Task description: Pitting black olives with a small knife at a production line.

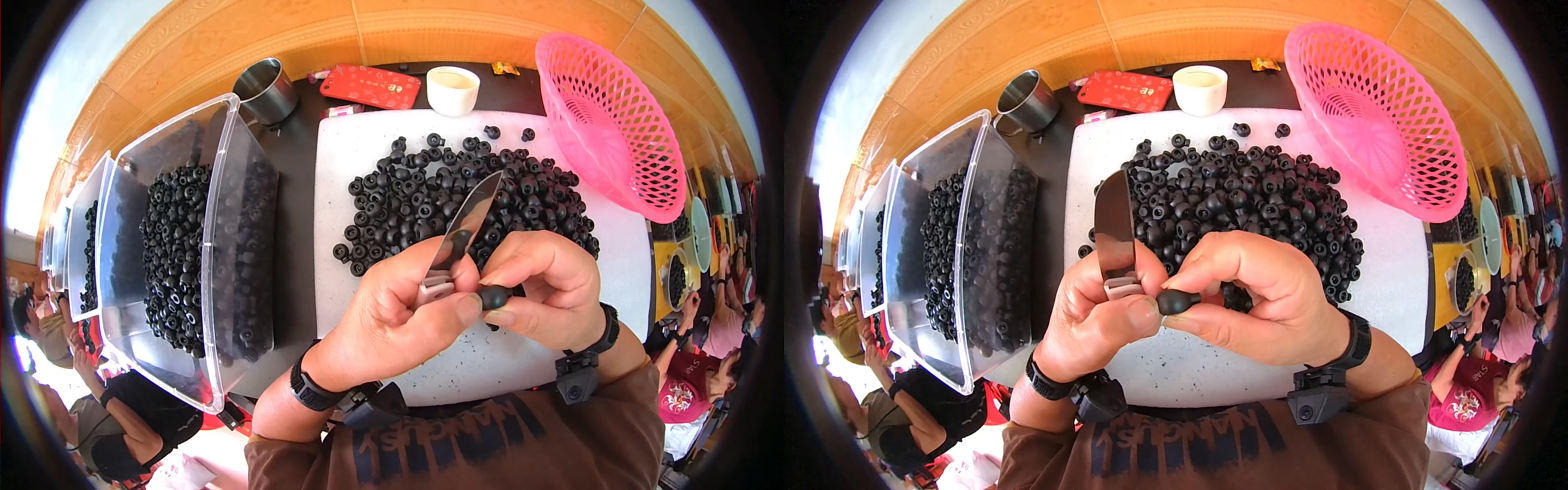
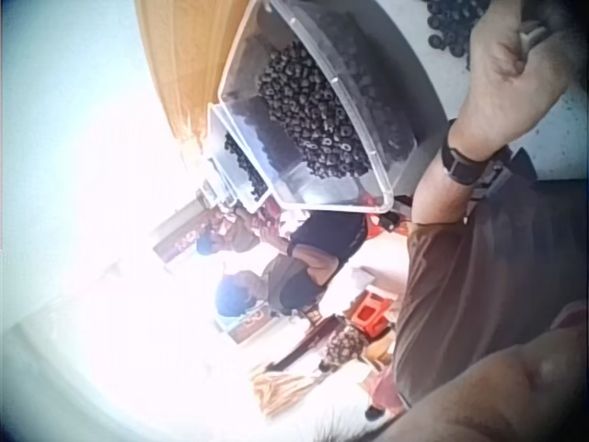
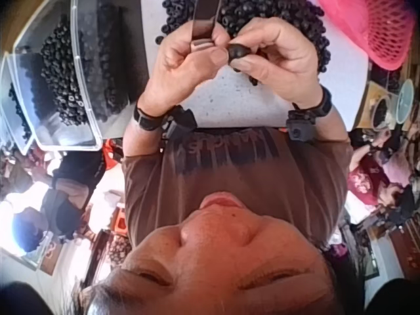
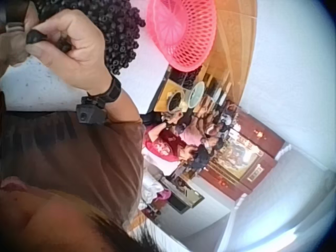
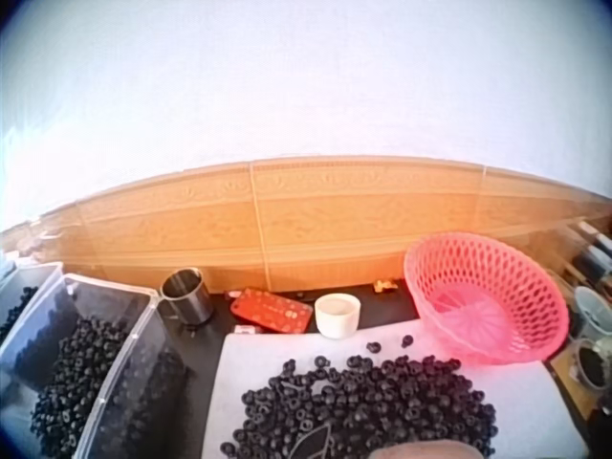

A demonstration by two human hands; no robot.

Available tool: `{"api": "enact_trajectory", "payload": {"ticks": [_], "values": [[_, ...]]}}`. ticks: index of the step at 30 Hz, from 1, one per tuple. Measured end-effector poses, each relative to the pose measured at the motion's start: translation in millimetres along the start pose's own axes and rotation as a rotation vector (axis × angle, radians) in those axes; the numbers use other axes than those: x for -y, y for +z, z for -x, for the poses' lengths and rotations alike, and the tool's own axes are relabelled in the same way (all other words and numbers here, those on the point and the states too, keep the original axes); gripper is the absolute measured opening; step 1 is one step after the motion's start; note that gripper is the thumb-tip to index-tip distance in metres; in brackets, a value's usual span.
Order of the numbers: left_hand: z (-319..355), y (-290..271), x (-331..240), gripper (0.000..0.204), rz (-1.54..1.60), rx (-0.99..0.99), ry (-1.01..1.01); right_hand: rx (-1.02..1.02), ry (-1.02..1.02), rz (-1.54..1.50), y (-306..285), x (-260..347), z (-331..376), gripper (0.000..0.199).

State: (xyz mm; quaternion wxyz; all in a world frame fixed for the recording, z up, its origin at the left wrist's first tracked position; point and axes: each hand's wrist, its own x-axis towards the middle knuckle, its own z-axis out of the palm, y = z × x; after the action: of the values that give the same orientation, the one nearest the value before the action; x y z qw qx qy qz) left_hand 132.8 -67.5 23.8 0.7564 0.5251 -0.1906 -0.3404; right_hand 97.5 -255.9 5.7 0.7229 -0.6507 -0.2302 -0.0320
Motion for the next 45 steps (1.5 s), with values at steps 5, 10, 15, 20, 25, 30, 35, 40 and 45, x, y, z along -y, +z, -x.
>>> {"api": "enact_trajectory", "payload": {"ticks": [5, 10, 15, 20, 25, 30, 35, 40, 45], "values": [[-1.2, -1.5, 4.2, 0.007, 0.058, -0.019, 0.017, 0.071, -0.04, 0.108, -2.9, 5.4, -4.8, 0.021], [-0.7, -3.4, 2.6, 0.005, 0.128, -0.011, -0.015, 0.049, -0.031, 0.083, 0.3, 4.3, -5.2, 0.021], [-14.4, -5.3, 7.8, 0.006, 0.375, -0.038, -0.153, -0.094, 0.058, -0.062, 11.2, 16.6, -6.5, 0.024], [-17.5, -12.6, 21.4, 0.014, 0.52, -0.064, -0.047, 0.116, 0.319, -0.066, 48.2, 52.2, -56.5, 0.023], [-8.9, -11.2, 15.6, 0.015, 0.456, -0.146, 0.051, 0.244, -0.224, 0.28, 123.3, 45.2, -115.2, 0.04], [-18.8, -23.3, 24.0, 0.016, 0.454, -0.207, 0.074, 0.291, -0.068, 0.567, 83.4, 47.5, -105.7, 0.042], [-22.7, -28.3, 28.7, 0.01, 0.457, -0.198, -0.007, 0.264, 0.135, 0.635, 24.5, 47.8, -41.2, 0.017], [-28.1, -17.8, 30.8, 0.013, 0.366, -0.198, -0.084, 0.239, 0.18, 0.84, -1.5, 27.4, 33.3, 0.012], [-29.3, -15.4, 32.7, 0.012, 0.368, -0.221, -0.1, 0.242, 0.207, 0.998, -1.5, 9.7, 68.3, 0.018]]}}
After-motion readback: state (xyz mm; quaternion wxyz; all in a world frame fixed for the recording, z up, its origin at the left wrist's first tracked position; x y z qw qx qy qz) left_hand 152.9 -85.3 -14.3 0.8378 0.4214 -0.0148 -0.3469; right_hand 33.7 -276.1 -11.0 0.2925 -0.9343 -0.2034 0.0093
